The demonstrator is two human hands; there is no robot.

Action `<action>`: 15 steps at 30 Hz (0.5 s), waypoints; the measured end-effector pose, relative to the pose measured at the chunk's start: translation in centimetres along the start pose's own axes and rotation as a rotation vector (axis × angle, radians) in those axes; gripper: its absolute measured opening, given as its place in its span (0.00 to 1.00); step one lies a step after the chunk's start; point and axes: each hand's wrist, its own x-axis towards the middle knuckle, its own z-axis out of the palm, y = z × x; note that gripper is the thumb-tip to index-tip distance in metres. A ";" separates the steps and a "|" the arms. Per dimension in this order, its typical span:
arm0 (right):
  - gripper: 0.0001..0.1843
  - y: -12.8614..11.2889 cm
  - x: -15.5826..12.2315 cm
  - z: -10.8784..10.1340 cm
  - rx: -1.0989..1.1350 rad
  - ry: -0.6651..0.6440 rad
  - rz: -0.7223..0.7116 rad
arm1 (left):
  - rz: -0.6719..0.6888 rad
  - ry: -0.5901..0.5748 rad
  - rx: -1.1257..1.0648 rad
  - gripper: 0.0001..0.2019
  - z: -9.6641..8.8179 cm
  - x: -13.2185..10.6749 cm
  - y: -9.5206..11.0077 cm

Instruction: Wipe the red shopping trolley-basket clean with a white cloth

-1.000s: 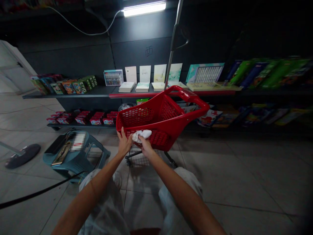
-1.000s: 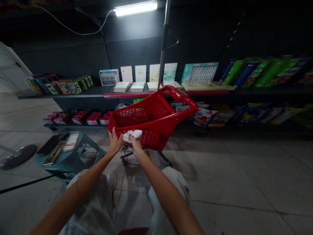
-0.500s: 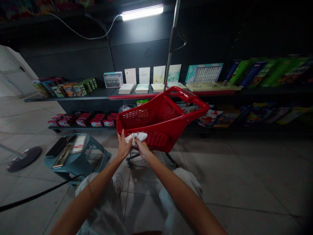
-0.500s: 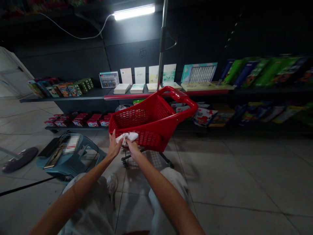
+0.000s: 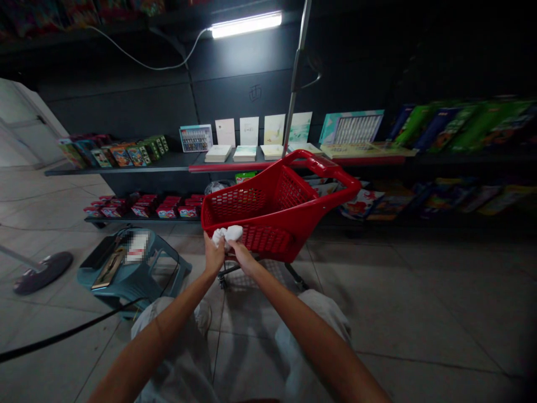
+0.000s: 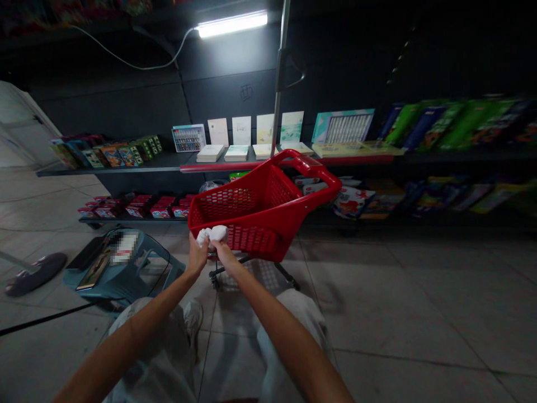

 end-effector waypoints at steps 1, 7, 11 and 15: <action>0.11 0.1 0.1 -0.3 -0.011 0.040 -0.025 | -0.029 -0.022 -0.015 0.44 0.4 -0.3 0.0; 0.14 0.9 0.3 -1.9 0.013 0.167 0.043 | 0.006 -0.208 0.008 0.39 2.7 -2.6 0.2; 0.14 0.7 0.4 -2.9 0.063 0.226 0.000 | 0.113 -0.295 0.077 0.34 3.1 -2.9 1.3; 0.12 0.2 0.2 -3.8 0.037 0.300 -0.021 | 0.097 -0.335 0.313 0.27 1.7 -2.1 2.5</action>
